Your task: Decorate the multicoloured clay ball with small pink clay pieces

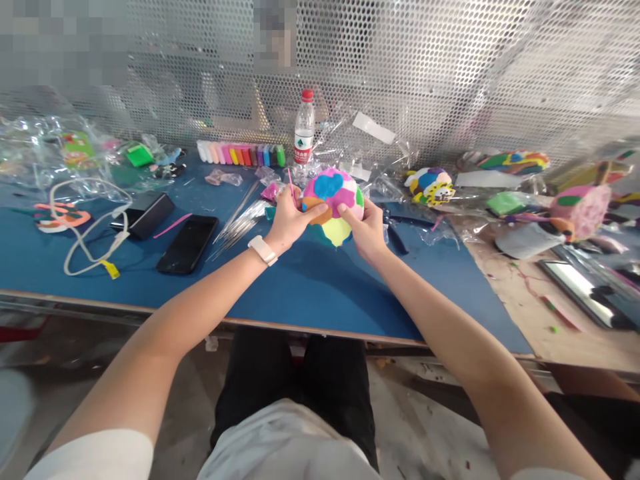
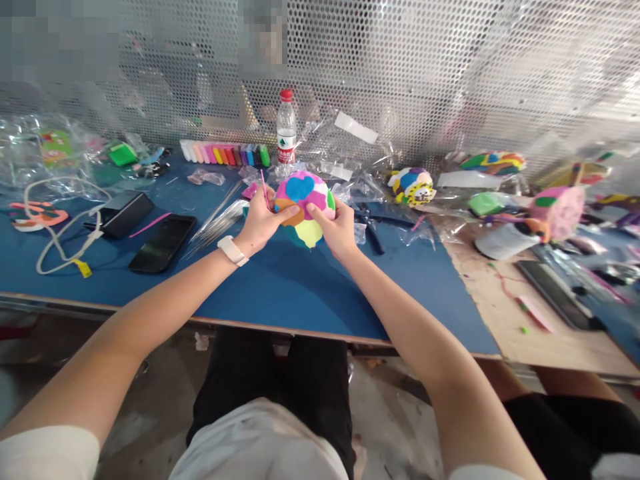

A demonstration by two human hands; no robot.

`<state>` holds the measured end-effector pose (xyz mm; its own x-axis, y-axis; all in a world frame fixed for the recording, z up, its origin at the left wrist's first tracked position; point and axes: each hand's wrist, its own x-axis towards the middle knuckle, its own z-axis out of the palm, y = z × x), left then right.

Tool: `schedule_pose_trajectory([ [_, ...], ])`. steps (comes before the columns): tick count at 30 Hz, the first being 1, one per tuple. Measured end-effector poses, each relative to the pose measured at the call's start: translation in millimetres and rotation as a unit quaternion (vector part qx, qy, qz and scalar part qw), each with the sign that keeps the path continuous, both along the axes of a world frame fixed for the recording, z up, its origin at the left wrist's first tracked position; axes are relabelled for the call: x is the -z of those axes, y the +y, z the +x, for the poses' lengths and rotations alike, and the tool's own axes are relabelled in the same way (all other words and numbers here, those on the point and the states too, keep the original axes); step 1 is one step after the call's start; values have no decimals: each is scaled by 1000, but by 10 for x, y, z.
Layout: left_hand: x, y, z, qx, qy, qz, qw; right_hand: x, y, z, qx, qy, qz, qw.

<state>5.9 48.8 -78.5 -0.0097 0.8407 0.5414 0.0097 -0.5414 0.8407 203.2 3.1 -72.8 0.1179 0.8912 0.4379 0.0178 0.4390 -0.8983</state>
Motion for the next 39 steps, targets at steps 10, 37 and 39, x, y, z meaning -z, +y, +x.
schedule_pose_trajectory([
  [10, -20, 28, 24, 55, -56, -22, 997, -51, -21, -16, 25, -31, -2, 999],
  [37, -194, -108, 24, 69, -103, -5, 992, -74, -67, -6, 27, -23, 3, 999],
  [39, -221, -149, 33, 70, -103, -1, 992, -91, -81, 2, 44, -34, 14, 998],
])
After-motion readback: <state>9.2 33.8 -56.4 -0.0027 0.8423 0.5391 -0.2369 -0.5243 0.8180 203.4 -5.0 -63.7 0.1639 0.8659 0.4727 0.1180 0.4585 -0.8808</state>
